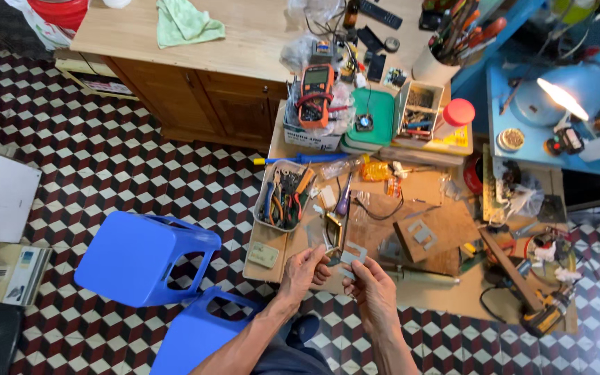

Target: The person assembles a small electronic component by inserting metal shims into a gray housing that contains a copper coil. They use a yellow utility knife to trim and adjust the shims, repeatedly checking fit and alignment. The person also handles a multimeter and a small white plastic piece during the process.

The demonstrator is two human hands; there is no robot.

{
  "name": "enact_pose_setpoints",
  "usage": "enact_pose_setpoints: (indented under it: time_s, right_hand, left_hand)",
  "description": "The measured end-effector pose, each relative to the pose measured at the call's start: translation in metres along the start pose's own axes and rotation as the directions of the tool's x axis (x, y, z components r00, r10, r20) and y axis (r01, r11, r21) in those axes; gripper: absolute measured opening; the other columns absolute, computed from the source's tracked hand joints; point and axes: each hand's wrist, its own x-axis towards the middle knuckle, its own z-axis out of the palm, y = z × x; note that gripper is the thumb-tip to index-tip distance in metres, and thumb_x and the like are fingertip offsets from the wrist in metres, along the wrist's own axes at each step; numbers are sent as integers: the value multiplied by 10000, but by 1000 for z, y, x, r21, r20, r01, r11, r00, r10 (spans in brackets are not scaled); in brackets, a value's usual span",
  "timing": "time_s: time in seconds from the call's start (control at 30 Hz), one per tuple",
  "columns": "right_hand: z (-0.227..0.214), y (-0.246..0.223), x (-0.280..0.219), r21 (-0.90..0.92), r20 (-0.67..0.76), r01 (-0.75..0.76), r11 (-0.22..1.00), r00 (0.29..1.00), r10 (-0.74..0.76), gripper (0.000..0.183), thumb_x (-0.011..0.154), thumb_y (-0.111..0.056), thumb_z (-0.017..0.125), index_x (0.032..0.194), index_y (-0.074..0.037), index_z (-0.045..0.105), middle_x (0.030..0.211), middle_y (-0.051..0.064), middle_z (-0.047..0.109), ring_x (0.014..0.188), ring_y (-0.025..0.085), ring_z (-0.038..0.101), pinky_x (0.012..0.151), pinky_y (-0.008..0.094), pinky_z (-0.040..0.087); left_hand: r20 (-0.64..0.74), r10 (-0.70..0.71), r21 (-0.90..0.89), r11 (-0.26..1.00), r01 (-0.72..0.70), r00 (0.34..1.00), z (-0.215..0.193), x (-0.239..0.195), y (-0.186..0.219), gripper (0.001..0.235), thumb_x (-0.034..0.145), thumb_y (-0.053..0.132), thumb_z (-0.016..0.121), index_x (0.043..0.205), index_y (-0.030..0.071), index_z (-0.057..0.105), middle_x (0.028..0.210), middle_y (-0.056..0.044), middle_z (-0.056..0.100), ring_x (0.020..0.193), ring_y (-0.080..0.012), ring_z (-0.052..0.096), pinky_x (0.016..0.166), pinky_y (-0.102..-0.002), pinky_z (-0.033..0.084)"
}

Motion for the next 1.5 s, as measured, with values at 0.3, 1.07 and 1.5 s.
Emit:
enact_pose_setpoints:
  time_s: [0.3,1.07,1.5]
  right_hand:
    - [-16,78,-39,-45,7,-148,988,989,148,298,985,-152,587,1227,3,666,880,83,703,643,151,638,561,264,506]
    - [107,85,11,-15,-152,52,999,987,-54,304,987,-243,609,1156,-6,693,832,68,722,592,108,646,493,221,500]
    - [181,79,92,144,-387,170,975,916,-103,359,980,-340,611,1007,-5,739,616,75,605,341,152,479,288,270,299]
  left_hand:
    - [5,-125,134,983,123,992,-26,-60,-16,458,972,418,577,1149,13,696,940,-65,763,805,-127,716,711,-245,580]
    - [350,-302,414,899,142,887,-86,58,87,320,937,259,686,1149,20,667,990,-52,750,840,-144,726,695,-262,605]
    - [405,-156,425,905,-35,901,-121,130,221,403,995,390,603,1051,17,743,857,-50,742,726,-94,665,667,-231,556]
